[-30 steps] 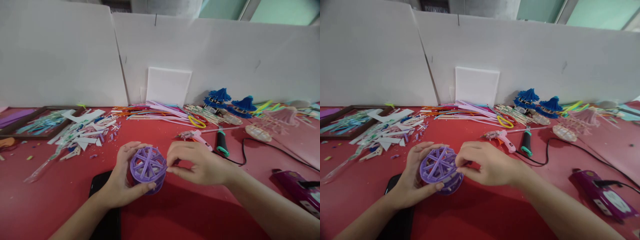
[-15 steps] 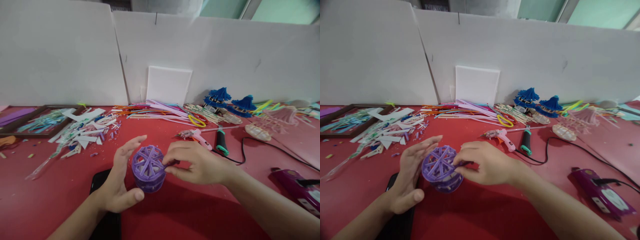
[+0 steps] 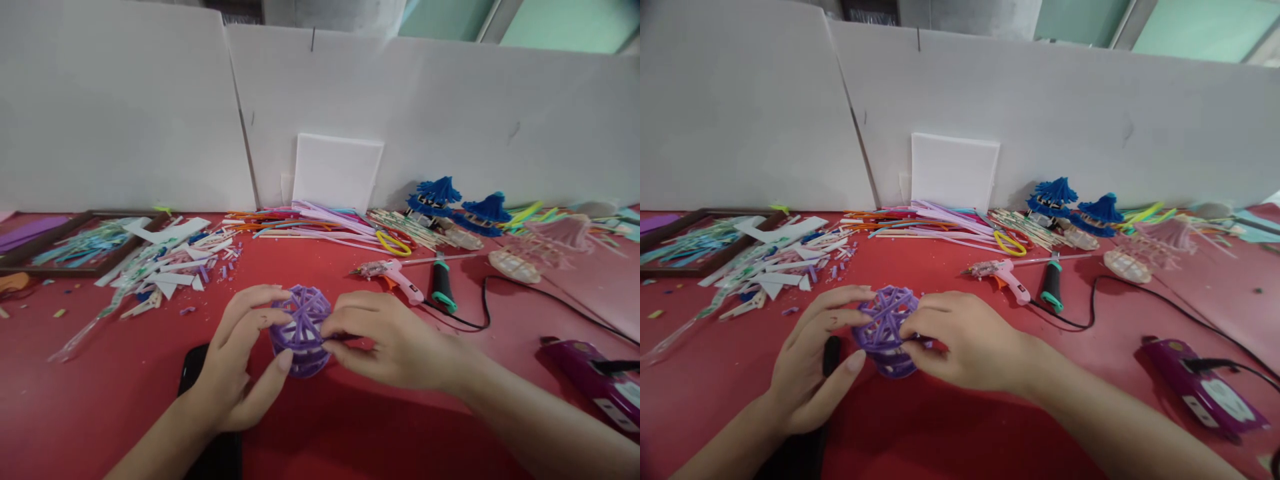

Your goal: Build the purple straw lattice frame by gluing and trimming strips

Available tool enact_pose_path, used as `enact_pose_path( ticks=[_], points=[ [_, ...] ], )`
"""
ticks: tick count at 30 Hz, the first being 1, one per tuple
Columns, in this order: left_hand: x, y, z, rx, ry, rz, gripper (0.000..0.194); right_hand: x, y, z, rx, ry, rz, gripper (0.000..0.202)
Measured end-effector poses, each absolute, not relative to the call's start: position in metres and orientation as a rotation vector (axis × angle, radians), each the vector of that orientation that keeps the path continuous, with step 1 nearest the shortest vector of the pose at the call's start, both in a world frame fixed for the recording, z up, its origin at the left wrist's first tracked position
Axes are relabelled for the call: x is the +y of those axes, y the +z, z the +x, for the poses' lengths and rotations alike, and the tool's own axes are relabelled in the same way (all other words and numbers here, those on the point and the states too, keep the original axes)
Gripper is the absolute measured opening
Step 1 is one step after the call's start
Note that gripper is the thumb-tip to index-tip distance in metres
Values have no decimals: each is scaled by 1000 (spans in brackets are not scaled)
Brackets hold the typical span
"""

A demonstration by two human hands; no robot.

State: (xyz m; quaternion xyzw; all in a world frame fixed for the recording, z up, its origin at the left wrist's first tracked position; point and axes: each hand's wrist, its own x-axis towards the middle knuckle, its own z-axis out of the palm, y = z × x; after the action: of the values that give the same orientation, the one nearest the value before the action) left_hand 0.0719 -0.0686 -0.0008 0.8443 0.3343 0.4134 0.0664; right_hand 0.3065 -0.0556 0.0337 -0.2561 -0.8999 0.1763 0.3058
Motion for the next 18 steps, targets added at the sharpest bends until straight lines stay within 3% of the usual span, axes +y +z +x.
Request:
enact_pose_path(
  ticks=[4, 18],
  points=[
    [-64, 6, 64, 978, 1154, 2589, 20, -54, 35, 309, -2395, 483, -672, 10],
    [-65, 13, 74, 979, 1149, 2742, 18, -51, 36, 311, -2431, 516, -620, 10]
  ],
)
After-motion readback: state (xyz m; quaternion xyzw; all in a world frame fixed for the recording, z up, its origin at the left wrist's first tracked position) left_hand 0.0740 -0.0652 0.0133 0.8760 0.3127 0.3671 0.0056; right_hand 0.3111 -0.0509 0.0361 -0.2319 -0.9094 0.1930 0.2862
